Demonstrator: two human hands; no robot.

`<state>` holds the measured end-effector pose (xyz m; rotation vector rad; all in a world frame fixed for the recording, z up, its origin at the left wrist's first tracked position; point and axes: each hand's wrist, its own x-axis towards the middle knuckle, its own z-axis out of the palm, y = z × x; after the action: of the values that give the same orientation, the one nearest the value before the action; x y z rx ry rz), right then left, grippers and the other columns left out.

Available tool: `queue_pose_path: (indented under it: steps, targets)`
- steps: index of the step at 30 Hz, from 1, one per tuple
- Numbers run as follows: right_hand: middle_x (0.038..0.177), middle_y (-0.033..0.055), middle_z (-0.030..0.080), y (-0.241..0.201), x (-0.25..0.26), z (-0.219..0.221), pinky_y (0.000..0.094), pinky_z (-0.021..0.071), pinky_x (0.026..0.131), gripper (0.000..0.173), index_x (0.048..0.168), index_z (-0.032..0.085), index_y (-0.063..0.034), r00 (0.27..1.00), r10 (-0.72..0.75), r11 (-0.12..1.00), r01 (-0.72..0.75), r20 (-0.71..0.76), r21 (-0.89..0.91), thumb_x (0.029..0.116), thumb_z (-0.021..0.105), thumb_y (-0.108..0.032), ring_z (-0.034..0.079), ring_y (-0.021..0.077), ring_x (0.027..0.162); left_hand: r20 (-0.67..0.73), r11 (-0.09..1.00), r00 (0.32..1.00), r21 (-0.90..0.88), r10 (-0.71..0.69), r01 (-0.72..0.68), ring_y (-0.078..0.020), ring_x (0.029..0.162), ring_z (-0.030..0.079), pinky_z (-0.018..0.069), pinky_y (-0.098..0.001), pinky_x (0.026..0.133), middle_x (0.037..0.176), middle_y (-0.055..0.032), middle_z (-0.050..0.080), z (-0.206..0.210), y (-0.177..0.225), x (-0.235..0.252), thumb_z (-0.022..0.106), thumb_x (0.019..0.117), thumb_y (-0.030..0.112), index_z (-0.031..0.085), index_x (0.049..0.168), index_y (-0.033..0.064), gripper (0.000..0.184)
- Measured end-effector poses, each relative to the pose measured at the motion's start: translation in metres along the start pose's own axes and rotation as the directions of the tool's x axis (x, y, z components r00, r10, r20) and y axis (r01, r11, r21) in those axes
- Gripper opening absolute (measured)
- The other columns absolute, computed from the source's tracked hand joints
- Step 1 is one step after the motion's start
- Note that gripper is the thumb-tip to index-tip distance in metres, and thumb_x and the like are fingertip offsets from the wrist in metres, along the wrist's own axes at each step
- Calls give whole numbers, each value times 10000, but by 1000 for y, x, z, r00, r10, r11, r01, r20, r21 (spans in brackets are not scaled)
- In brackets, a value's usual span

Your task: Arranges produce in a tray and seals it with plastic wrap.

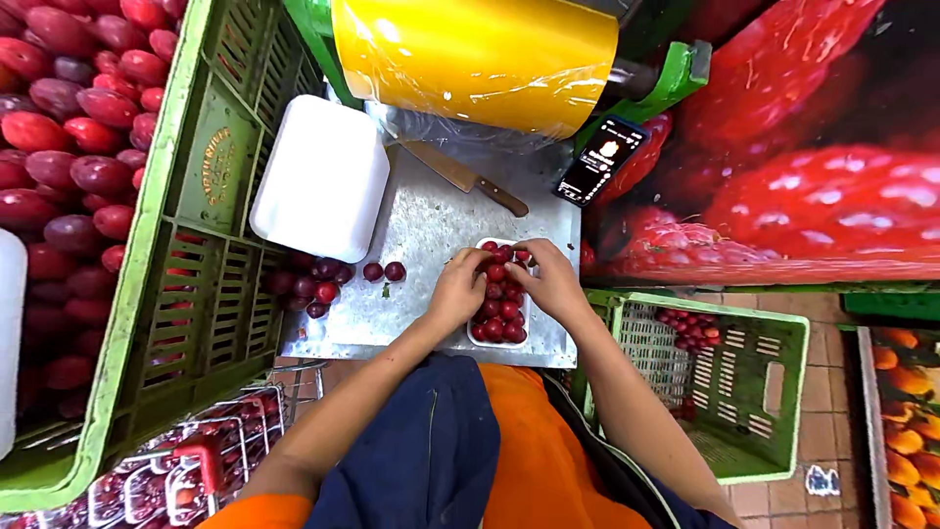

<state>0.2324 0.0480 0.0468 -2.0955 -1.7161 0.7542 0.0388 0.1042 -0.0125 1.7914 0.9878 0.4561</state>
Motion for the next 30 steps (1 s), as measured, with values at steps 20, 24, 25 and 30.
queue_pose_path:
  steps: [20,24,25,30]
  targets:
    - [1532,369,366,417,-330,9,783,442,927,773,1493,468,-5,210,976,217,-968,-63,127,821,804,-185,443,627,1300,72,978,976,-5,207,-207,-29,1042,625,546,-223,894,1144,-64,666,21,47,-95,496,1000,-43,649,1118,-100,201]
    - [1489,416,380,481,-369,5,831,365,962,732,1476,486,6,235,965,239,-971,-118,18,823,794,-110,405,682,1282,103,992,988,20,119,-121,-28,1049,635,553,-236,891,1167,-39,682,33,52,-107,492,1013,-38,658,1133,-73,208]
    - [1494,416,378,493,-374,5,849,334,973,729,1476,494,8,267,956,268,-963,-119,-14,825,801,-104,390,692,1286,115,993,987,29,111,-115,-31,1053,637,553,-238,895,1176,-25,683,34,53,-108,492,1015,-32,668,1145,-48,219]
    - [1571,407,264,552,-372,15,865,331,953,934,1536,418,-25,279,955,263,-954,-104,-146,729,877,-125,356,720,1292,88,989,995,133,51,-62,-27,1035,653,561,-234,871,1174,38,699,42,69,-102,493,1016,-18,694,1134,57,245]
